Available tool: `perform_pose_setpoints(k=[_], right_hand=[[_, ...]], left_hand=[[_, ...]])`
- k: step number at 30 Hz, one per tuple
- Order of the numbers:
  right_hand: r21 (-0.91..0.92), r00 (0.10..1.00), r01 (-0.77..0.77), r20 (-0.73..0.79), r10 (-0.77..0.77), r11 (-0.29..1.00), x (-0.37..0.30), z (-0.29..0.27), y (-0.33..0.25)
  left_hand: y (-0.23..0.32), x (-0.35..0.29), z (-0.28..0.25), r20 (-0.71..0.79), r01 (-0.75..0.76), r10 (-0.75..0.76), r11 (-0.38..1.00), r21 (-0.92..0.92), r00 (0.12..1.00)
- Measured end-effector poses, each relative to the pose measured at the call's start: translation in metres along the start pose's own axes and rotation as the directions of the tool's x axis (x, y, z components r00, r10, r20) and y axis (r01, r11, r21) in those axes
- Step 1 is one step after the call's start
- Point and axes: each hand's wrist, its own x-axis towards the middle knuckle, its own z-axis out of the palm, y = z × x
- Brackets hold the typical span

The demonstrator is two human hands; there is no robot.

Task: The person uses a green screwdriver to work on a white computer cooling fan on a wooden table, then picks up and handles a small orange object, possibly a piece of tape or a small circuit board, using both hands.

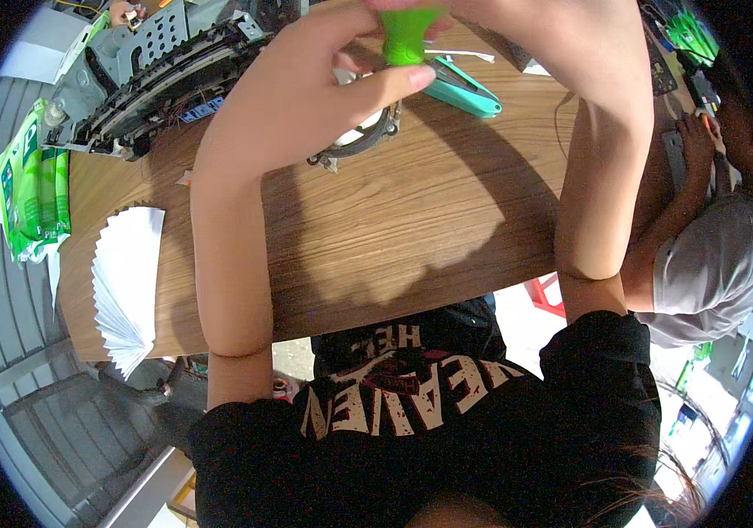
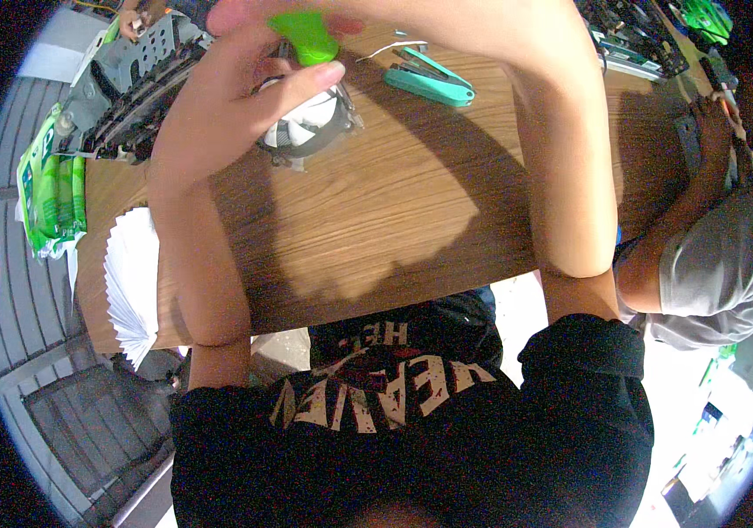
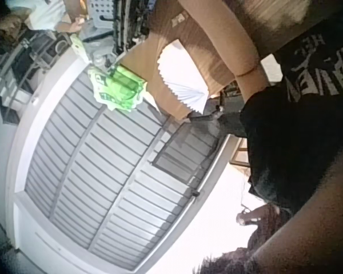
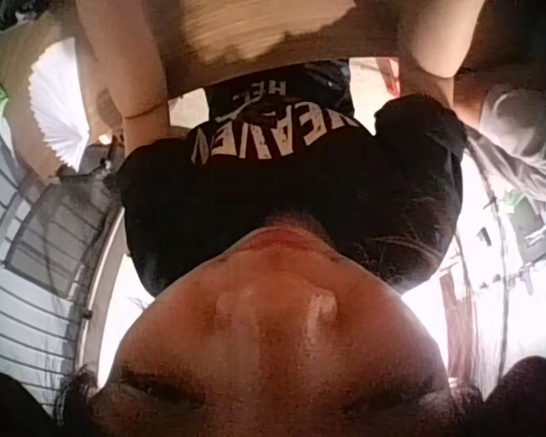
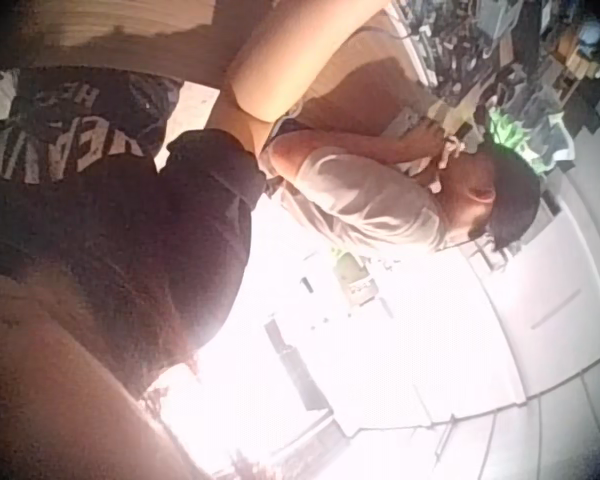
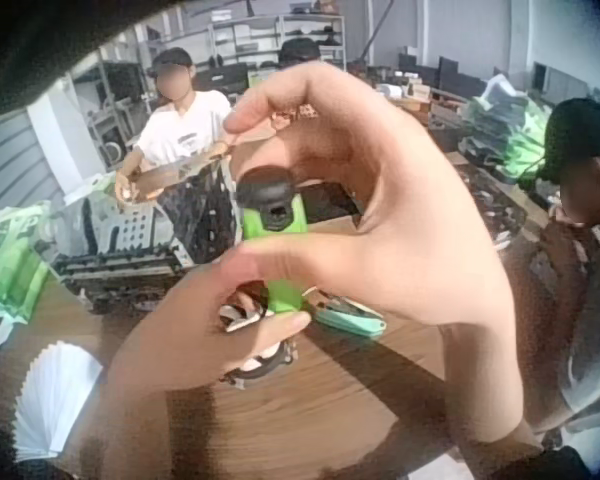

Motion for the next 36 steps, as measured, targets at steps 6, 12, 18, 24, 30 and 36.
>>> perform_pose_setpoints(k=[6,12,18,24,30,36], right_hand=[[0.174,0.989,-0.117,-0.065,0.13,0.978,0.003,0.009,-0.007],[-0.336,0.997,0.061,0.061,-0.043,0.94,0.004,-0.003,-0.004],[-0.164,0.996,-0.042,-0.081,0.029,0.985,0.003,0.02,-0.021],[-0.087,0.995,0.028,0.101,-0.019,0.996,0.005,-0.013,-0.017],[-0.193,0.996,0.087,0.037,-0.082,0.977,0.002,-0.005,-0.006],[-0.171,0.995,0.102,-0.004,-0.104,0.98,0.001,-0.004,-0.003]], left_hand=[[0.0,0.0,-0.009,0.107,0.048,-0.066,0.985,0.167,0.992],[0.037,-0.002,0.011,-0.172,0.095,-0.081,0.993,0.074,0.982],[0.004,0.001,-0.024,0.081,-0.057,0.068,0.991,-0.122,0.994],[0.017,0.0,-0.013,-0.081,-0.158,0.151,0.984,-0.078,0.985],[0.013,0.003,-0.002,-0.124,-0.059,0.055,0.998,-0.03,0.991],[0.005,0.004,-0.006,-0.097,-0.032,0.005,0.959,-0.28,0.995]])
